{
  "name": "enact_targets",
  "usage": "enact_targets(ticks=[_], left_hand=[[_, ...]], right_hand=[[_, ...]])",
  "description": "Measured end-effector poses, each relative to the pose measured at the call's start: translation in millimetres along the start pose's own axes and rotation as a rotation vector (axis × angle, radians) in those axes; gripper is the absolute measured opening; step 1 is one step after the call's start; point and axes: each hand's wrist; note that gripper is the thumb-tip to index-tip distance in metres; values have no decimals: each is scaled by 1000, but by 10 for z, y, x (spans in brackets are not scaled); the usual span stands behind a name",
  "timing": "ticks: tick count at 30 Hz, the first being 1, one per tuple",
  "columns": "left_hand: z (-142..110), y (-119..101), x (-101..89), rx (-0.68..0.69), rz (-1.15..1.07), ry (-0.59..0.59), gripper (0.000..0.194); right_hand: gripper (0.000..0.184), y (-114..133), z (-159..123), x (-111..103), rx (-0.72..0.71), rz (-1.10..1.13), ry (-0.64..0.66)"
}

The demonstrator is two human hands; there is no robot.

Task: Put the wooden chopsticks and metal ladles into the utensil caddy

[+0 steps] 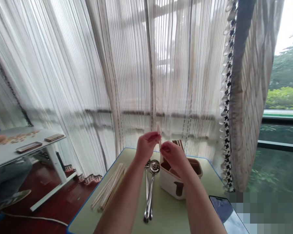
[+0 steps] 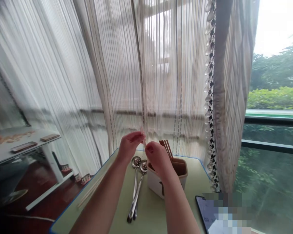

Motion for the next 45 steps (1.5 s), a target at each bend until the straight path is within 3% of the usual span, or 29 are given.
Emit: enact_targets(ticks=[5,12,21,28,34,41,45], left_hand=[[32,213,92,-54,65,81,27],[109,369,-75,-156,11,131,28],[95,401,-150,-247,61,405,26],[94,417,-153,-243,56,314,28],[100,409,-189,-299,96,478,19],[102,441,-284,-328,119,578,13],[117,516,-300,-330,103,575,14]], right_hand=[[10,-188,54,-87,44,-105,130],[16,-289,84,-21,96,14,251],[19,-363,92,-32,84,-9,288],[12,-454,45,-65,127,-154,328],[14,-521,31,-71,229,-188,470],[21,-479,19,-46,132,-200,477],[22,-485,52,10,106,-255,525]])
Point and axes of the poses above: each hand's wrist, its own z-axis towards the middle knuckle, its own x-axis out of the palm, y = z × x, and after that the axes turned 2 degrees about -x, right-handed
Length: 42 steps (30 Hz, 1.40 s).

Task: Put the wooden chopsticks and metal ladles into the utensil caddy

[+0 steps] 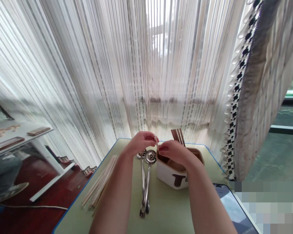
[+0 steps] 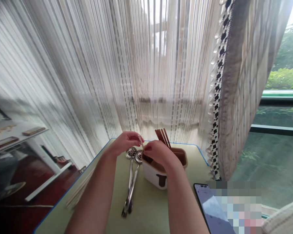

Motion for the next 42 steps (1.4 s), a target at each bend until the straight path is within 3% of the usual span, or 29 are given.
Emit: enact_targets(ticks=[8,15,21,26,42], left_hand=[[106,186,-10,-70,-40,-94,26],[66,95,6,-41,86,-159,39],[135,100,160,70,271,-244,26],[167,163,161,64,302,-343,19],[148,116,213,38,307,-305,24]], right_hand=[[21,33,106,102,135,-198,-89],[20,73,132,126,242,-270,-66],[21,60,135,120,171,-264,-73],[22,-8,139,126,172,-225,-77],[23,92,136,89,265,-261,-72]])
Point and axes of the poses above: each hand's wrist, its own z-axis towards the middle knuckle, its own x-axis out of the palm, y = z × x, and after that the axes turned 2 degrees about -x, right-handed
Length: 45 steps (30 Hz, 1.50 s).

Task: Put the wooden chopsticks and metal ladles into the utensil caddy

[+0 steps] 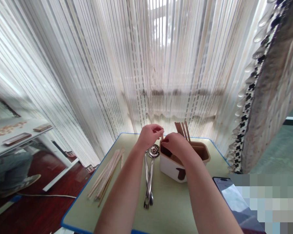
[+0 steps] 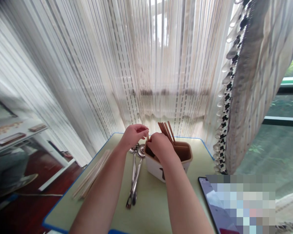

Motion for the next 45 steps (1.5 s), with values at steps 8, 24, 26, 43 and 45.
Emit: enact_targets(ticks=[8,24,26,43,45], left_hand=[[1,20,16,-54,-17,-79,18],[-72,-96,-176,-151,127,-109,36],[-151,-174,-329,-131,132,-164,41],[-1441,678,-1479,-507,-33,-542,22],[-1619,794,-1478,-538,-103,-573,20]], right_hand=[[24,-71,14,6,4,-17,38],[25,-9,-32,-34,21,-30,34],[25,38,-95,-105,5,-19,-5],[27,1353,-393,1055,-248,784,284],[25,1437,-453,1282,-251,641,271]])
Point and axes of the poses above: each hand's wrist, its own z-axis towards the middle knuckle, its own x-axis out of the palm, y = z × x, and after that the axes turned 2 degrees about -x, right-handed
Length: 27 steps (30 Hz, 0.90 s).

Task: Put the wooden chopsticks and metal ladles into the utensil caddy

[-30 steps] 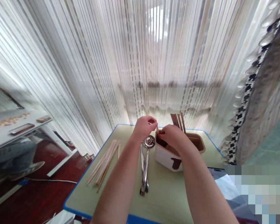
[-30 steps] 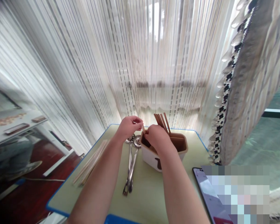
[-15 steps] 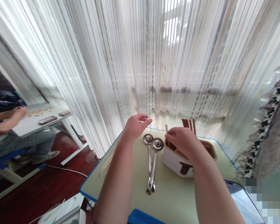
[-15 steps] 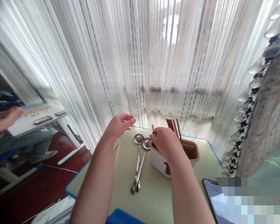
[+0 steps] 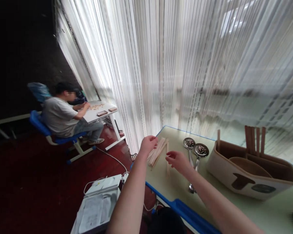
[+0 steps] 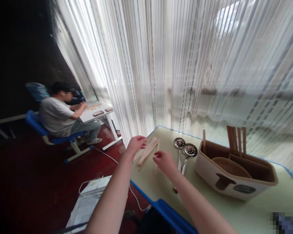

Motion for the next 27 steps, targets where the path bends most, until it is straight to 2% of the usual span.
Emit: enact_targets(ticks=[3,6,10,13,17,22,25,27], left_hand=[[-123,226,-66,15,-58,-82,21],[-247,414,-53,86,-77,-128,25],[-369,592,20,201,-64,-170,31],[-426,623,62,239,17,-220,33],[-496,564,104,298,110,-203,28],[-557,553,167,399,85,-188,30],[-554,576,180,392,27,-193,33],[-545,567,187,327,-70,-154,35]], right_hand=[[25,-90,-10,172,-41,-255,-48],[27,-142,-20,209,-53,-442,-45],[28,-142,-56,217,-56,-590,-37],[28,-104,-101,225,-19,-642,-21],[27,-70,-111,231,36,-642,18],[25,-109,-13,207,125,-566,59],[27,-113,-37,124,121,-374,25],[27,-96,-135,37,106,-285,20]])
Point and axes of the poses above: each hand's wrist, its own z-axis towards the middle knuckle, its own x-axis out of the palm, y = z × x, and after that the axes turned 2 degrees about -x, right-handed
